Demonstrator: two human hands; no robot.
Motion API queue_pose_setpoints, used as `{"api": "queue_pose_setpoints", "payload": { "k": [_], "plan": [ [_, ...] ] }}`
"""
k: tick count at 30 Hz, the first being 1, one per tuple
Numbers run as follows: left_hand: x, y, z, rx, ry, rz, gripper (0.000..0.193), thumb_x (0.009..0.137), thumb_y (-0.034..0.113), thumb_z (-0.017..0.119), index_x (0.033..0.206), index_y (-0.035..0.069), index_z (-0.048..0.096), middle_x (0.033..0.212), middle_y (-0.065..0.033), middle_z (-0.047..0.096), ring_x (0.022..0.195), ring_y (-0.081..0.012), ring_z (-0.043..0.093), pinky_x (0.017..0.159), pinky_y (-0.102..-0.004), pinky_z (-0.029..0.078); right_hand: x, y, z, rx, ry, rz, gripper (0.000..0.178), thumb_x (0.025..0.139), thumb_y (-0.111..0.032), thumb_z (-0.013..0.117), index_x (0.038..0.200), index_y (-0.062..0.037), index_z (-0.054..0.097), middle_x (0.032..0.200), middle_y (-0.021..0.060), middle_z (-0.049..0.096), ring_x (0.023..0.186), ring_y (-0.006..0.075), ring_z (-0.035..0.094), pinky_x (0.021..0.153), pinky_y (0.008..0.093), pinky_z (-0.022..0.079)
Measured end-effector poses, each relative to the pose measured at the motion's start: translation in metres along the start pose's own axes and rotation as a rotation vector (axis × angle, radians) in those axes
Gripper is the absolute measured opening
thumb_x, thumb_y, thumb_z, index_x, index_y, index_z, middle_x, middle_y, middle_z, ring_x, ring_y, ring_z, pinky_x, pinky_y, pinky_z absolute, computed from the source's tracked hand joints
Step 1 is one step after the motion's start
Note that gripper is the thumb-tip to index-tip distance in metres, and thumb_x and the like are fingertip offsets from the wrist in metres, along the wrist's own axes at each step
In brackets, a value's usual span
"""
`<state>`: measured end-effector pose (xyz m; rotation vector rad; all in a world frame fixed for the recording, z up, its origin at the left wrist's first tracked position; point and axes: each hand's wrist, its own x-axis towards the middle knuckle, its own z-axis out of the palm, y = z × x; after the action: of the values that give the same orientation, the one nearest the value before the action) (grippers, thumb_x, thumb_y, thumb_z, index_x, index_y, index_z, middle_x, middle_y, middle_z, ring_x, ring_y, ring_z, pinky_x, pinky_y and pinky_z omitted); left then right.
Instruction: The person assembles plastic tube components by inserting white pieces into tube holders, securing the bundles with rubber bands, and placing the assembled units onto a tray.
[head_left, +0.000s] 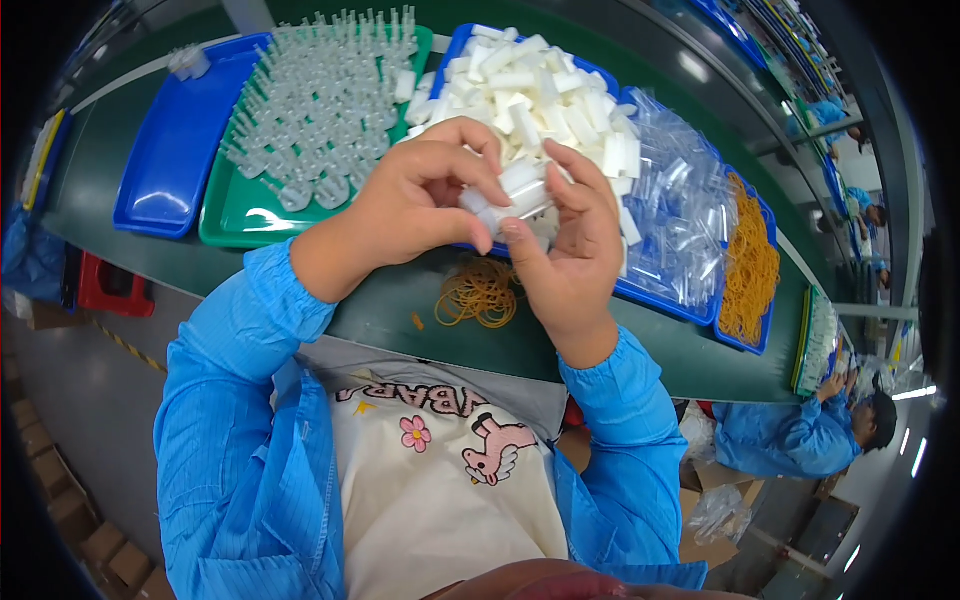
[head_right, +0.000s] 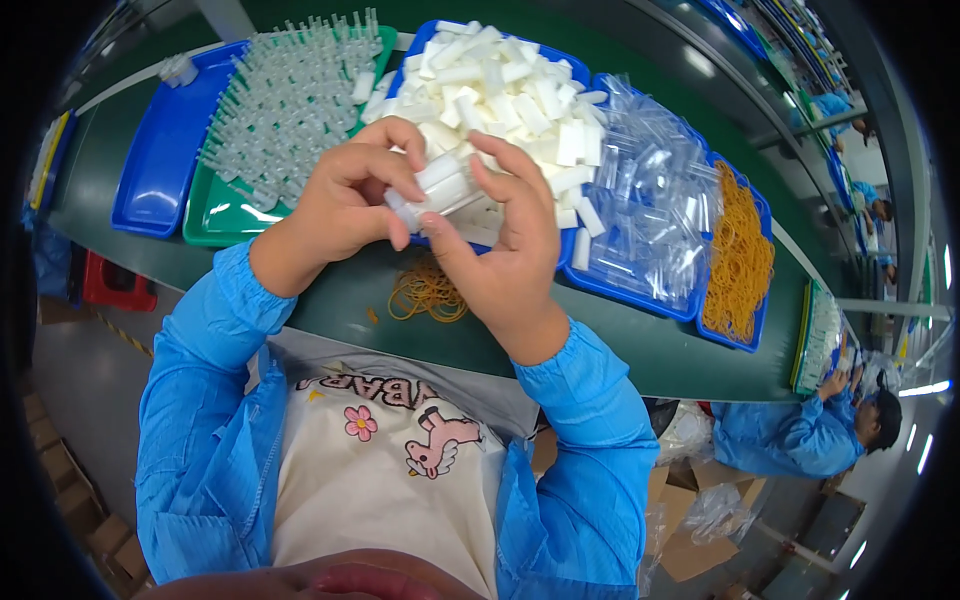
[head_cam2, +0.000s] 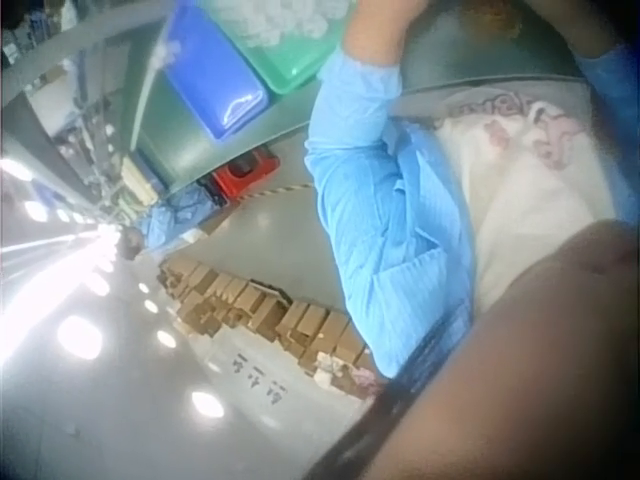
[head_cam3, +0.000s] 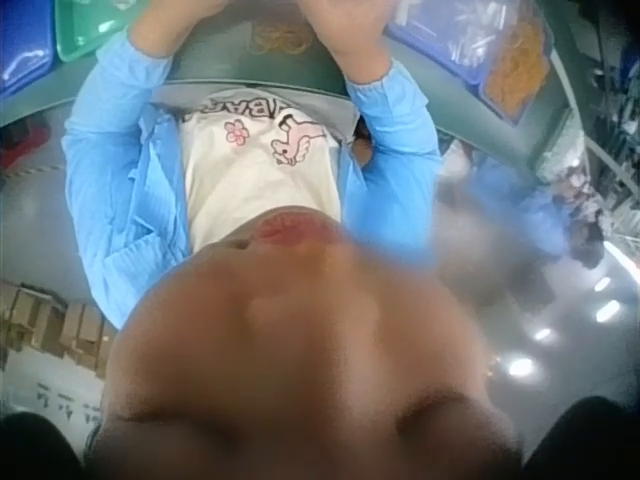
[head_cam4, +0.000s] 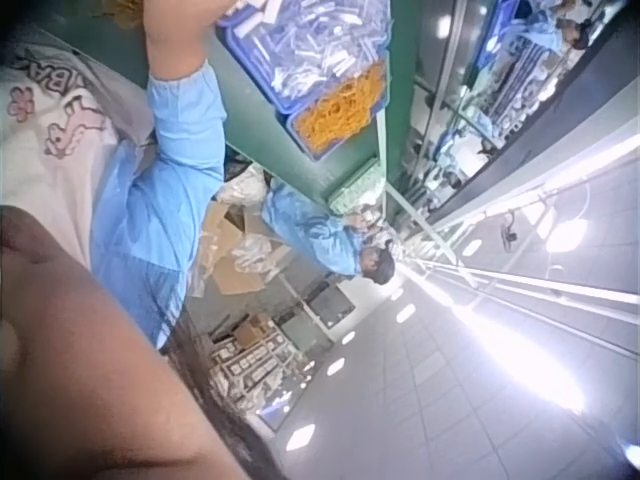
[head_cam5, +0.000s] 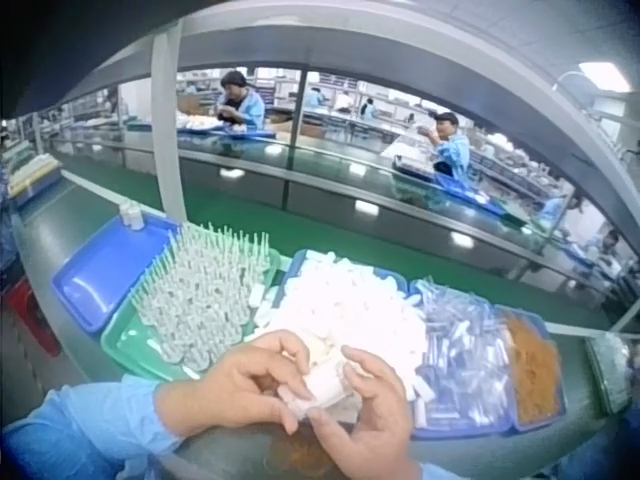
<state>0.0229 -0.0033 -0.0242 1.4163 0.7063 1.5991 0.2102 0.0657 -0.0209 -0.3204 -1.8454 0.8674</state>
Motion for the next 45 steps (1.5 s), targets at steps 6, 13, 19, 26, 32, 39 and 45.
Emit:
{"api": "queue_pose_setpoints", "payload": {
  "k": [6,13,19,26,32,39,45],
  "plan": [
    [-0.002,0.001,-0.004,0.028,-0.004,0.019,0.034,0.066,0.009,0.09,0.093,0.003,0.071,0.113,-0.0039,0.048,0.098,-0.0109,0.054,0.079,-0.0233,0.049,0.004,0.001,0.002,-0.025,-0.015,-0.048,0.05,0.072,-0.006,0.083,0.114,-0.0033,0.058,0.127,0.0191,0.059,0.117,0.0337,0.058,0.097,0.0399,0.047],
    [-0.001,0.003,-0.004,0.025,-0.034,-0.059,0.033,0.067,0.012,0.091,0.092,0.005,0.071,0.112,-0.0029,0.047,0.099,-0.0109,0.053,0.081,-0.0237,0.048,0.005,0.001,-0.005,-0.025,-0.061,-0.029,0.045,0.072,-0.006,0.081,0.111,-0.0041,0.058,0.127,0.0174,0.06,0.116,0.0326,0.058,0.097,0.0402,0.047],
    [0.002,0.001,-0.006,0.033,0.048,-0.026,0.028,0.073,0.006,0.086,0.095,0.005,0.069,0.115,-0.0039,0.048,0.107,-0.0138,0.053,0.087,-0.0254,0.049,0.024,-0.005,-0.024,-0.227,-0.066,-0.058,0.035,0.079,-0.001,0.069,0.113,-0.0029,0.063,0.12,0.0151,0.064,0.112,0.0302,0.06,0.097,0.0391,0.047],
    [0.005,0.007,-0.004,-0.003,0.145,-0.089,0.029,0.084,-0.002,0.07,0.112,0.005,0.067,0.14,-0.0109,0.048,0.124,-0.0215,0.052,0.104,-0.0335,0.045,0.036,0.009,-0.153,-0.713,0.033,-0.152,0.036,0.071,0.001,0.061,0.105,-0.007,0.071,0.11,0.012,0.068,0.105,0.0326,0.06,0.092,0.0408,0.047],
    [0.01,0.017,0.004,-0.022,0.211,-0.154,0.063,0.09,0.004,0.065,0.148,0.003,0.039,0.145,-0.0154,0.05,0.128,-0.0215,0.052,0.107,-0.0332,0.042,0.014,0.016,-0.181,-0.826,-0.295,0.161,0.034,0.075,-0.005,0.069,0.109,-0.0082,0.07,0.113,0.0125,0.068,0.106,0.0332,0.059,0.096,0.0419,0.046],
    [0.005,0.014,-0.003,-0.043,0.212,-0.222,0.056,0.091,0.005,0.063,0.143,0.003,0.043,0.143,-0.0148,0.052,0.112,-0.0195,0.062,0.088,-0.0299,0.052,0.025,0.029,-0.169,-0.895,-0.383,0.039,0.03,0.077,0.001,0.071,0.107,-0.0061,0.07,0.111,0.011,0.068,0.101,0.0324,0.059,0.09,0.0406,0.047],
    [0.007,0.018,0.003,-0.07,0.133,-0.185,0.045,0.089,0.001,0.062,0.133,0.007,0.056,0.145,-0.0116,0.05,0.102,-0.0197,0.065,0.08,-0.0282,0.054,0.034,0.027,-0.143,-0.956,-0.08,-0.185,0.023,0.082,0.003,0.069,0.104,-0.0039,0.068,0.103,0.0139,0.066,0.096,0.0285,0.06,0.083,0.0376,0.049]
  ]
}}
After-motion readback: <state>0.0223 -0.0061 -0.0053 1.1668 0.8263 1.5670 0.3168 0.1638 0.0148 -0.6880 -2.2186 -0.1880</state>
